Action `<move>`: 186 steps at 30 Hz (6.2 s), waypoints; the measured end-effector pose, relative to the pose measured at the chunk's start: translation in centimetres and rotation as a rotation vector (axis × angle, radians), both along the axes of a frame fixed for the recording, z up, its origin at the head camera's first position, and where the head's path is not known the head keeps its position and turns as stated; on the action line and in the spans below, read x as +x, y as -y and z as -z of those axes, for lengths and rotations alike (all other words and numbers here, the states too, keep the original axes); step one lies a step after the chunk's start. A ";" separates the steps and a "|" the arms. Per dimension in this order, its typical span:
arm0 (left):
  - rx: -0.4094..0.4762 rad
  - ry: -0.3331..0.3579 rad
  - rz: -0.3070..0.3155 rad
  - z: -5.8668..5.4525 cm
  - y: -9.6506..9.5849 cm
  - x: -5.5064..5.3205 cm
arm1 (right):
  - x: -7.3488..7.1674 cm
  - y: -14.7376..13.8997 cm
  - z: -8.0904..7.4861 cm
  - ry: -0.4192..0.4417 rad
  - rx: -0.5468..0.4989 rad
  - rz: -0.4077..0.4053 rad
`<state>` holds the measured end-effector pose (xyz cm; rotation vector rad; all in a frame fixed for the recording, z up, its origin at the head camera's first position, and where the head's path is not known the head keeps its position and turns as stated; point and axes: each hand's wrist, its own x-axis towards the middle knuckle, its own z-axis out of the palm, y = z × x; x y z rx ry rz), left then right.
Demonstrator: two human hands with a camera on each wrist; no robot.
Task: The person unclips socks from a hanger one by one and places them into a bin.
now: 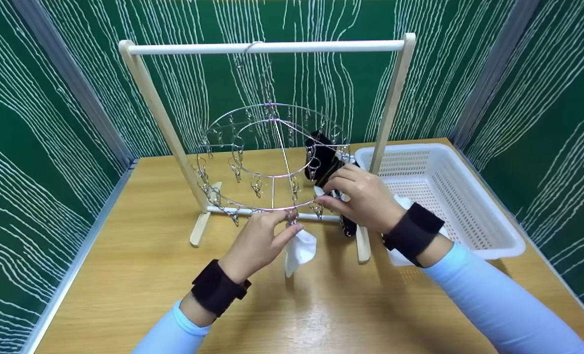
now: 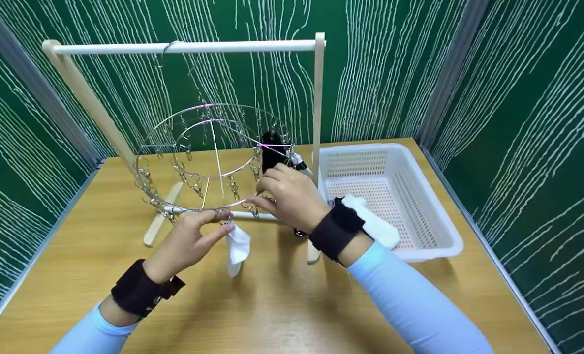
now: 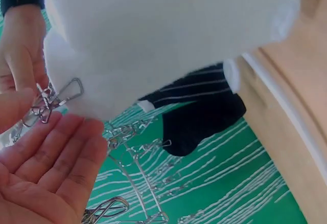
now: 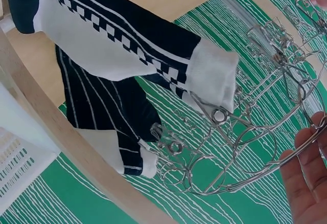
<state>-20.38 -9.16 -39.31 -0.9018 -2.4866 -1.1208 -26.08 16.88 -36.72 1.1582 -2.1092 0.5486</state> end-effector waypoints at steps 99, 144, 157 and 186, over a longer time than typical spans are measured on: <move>0.234 -0.049 -0.211 1.0 -1.5 0.7 | 6.6 -1.5 4.5 0.879 -0.408 0.032; 0.241 -0.021 -0.246 1.1 -1.2 0.6 | -3.3 -16.0 -1.5 0.618 -0.168 0.416; 0.238 0.008 -0.221 1.4 -1.2 0.6 | -6.4 -18.7 1.2 0.651 0.112 0.548; 0.218 0.012 -0.210 1.0 -1.1 0.9 | -7.7 -15.4 8.9 0.754 0.351 0.457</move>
